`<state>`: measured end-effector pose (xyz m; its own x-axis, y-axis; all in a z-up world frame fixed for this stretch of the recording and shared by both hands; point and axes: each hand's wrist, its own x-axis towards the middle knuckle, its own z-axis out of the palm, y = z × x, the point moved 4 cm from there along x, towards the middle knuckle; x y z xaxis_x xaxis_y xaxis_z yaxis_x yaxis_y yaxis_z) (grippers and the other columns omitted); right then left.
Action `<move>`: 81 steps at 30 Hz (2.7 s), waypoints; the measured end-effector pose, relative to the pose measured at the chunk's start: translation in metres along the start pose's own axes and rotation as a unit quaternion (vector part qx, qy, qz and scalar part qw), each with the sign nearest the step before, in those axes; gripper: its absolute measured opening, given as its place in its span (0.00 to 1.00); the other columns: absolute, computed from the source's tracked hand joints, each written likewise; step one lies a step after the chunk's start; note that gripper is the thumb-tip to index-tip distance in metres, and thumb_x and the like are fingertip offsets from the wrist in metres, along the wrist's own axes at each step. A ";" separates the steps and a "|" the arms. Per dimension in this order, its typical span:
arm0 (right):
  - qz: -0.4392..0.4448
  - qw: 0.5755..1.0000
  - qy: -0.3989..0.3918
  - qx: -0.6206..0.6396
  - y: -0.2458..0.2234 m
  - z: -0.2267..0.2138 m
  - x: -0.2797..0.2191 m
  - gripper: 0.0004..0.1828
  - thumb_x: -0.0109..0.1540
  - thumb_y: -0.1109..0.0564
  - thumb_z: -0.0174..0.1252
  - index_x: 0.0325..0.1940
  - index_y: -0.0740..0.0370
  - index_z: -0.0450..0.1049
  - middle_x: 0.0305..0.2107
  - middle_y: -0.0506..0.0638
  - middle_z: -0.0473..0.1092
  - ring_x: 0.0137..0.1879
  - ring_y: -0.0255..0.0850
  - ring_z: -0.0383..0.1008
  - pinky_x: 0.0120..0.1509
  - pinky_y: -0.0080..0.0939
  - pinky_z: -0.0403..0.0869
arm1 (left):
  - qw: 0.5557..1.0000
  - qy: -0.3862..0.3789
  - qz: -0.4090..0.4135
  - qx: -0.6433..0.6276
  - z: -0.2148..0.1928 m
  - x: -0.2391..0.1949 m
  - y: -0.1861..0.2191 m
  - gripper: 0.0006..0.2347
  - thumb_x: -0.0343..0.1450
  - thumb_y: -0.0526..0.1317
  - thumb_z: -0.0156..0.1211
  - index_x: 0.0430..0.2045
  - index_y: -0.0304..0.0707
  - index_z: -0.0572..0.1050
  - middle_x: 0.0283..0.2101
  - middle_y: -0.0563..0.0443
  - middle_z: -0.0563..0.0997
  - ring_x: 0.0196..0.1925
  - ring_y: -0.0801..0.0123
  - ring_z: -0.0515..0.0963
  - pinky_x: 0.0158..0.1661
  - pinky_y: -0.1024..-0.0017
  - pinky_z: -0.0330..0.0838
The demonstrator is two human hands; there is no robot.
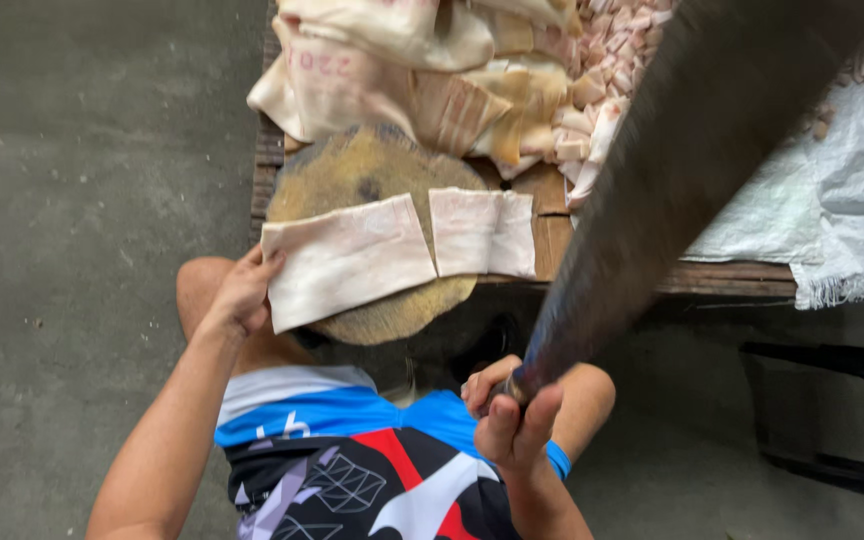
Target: The person sits on a low chair and uses a large knife to slice sheets of animal skin into strips on a round wooden cutting board. The person repeatedly cuts the skin and moves the resulting pieces onto a white cloth on the table.
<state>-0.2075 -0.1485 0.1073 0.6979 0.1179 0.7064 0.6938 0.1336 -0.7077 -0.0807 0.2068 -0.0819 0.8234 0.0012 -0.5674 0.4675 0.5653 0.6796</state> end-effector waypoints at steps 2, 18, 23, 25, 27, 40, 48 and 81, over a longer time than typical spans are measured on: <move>0.042 0.993 -0.007 -0.114 0.034 0.002 -0.012 0.35 0.76 0.58 0.44 0.84 0.35 0.43 0.23 0.49 0.65 0.25 0.35 0.65 0.31 0.34 0.72 | 1.000 0.005 0.001 -0.004 -0.004 -0.001 -0.006 0.15 0.75 0.36 0.57 0.57 0.41 0.73 0.49 0.51 0.82 0.49 0.69 0.82 0.50 0.65 0.80; 0.449 0.865 -0.023 -0.224 0.094 -0.006 -0.050 0.31 0.69 0.56 0.50 0.77 0.43 0.56 0.16 0.55 0.64 0.21 0.36 0.63 0.29 0.41 0.70 | 0.999 0.017 0.031 0.028 0.000 0.017 -0.029 0.14 0.76 0.35 0.55 0.57 0.37 0.74 0.47 0.49 0.82 0.45 0.70 0.81 0.46 0.69 0.79; 0.343 0.893 -0.075 -0.280 0.099 0.021 -0.058 0.30 0.69 0.57 0.53 0.77 0.46 0.60 0.20 0.57 0.67 0.23 0.37 0.66 0.32 0.41 0.72 | 0.999 0.002 0.028 0.021 0.014 0.017 -0.027 0.13 0.76 0.35 0.54 0.56 0.39 0.75 0.46 0.49 0.82 0.43 0.71 0.81 0.44 0.69 0.79; 0.369 0.885 -0.087 -0.268 0.110 0.027 -0.062 0.31 0.70 0.57 0.53 0.78 0.45 0.59 0.20 0.57 0.67 0.23 0.37 0.67 0.33 0.40 0.72 | 1.000 0.009 0.019 0.010 0.016 0.011 -0.026 0.14 0.76 0.35 0.53 0.56 0.41 0.75 0.46 0.49 0.82 0.44 0.71 0.82 0.45 0.69 0.79; 0.460 0.846 -0.104 -0.246 0.118 0.029 -0.063 0.32 0.69 0.56 0.52 0.78 0.43 0.56 0.15 0.55 0.65 0.21 0.37 0.66 0.32 0.38 0.71 | 1.000 0.000 0.022 0.005 0.017 0.005 -0.024 0.13 0.77 0.35 0.53 0.56 0.39 0.75 0.46 0.49 0.82 0.44 0.70 0.82 0.46 0.69 0.79; 0.147 0.987 -0.003 -0.060 0.063 -0.001 -0.053 0.19 0.77 0.52 0.44 0.72 0.41 0.60 0.25 0.46 0.66 0.27 0.33 0.65 0.33 0.32 0.71 | 1.000 -0.001 0.023 -0.008 0.005 0.009 -0.030 0.15 0.76 0.35 0.52 0.58 0.42 0.74 0.48 0.51 0.82 0.47 0.70 0.82 0.48 0.69 0.79; 0.519 0.834 -0.029 -0.184 0.115 -0.002 -0.111 0.31 0.69 0.57 0.50 0.78 0.44 0.58 0.14 0.48 0.65 0.20 0.33 0.64 0.26 0.37 0.70 | 1.000 -0.009 0.024 0.003 -0.006 0.009 -0.029 0.13 0.77 0.36 0.53 0.56 0.39 0.74 0.48 0.50 0.82 0.46 0.69 0.82 0.48 0.67 0.79; 0.280 0.912 -0.122 -0.275 0.114 0.039 -0.091 0.31 0.72 0.52 0.50 0.80 0.42 0.53 0.23 0.56 0.69 0.26 0.50 0.72 0.32 0.45 0.71 | 0.999 0.003 -0.002 -0.043 0.005 0.000 -0.032 0.16 0.77 0.37 0.50 0.60 0.38 0.69 0.50 0.46 0.81 0.50 0.63 0.82 0.50 0.62 0.79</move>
<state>-0.1987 -0.1053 -0.0368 0.9564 0.2404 0.1657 0.2711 -0.5202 -0.8099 -0.0941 0.1848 -0.1009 0.8194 0.0039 -0.5731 0.4412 0.6342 0.6350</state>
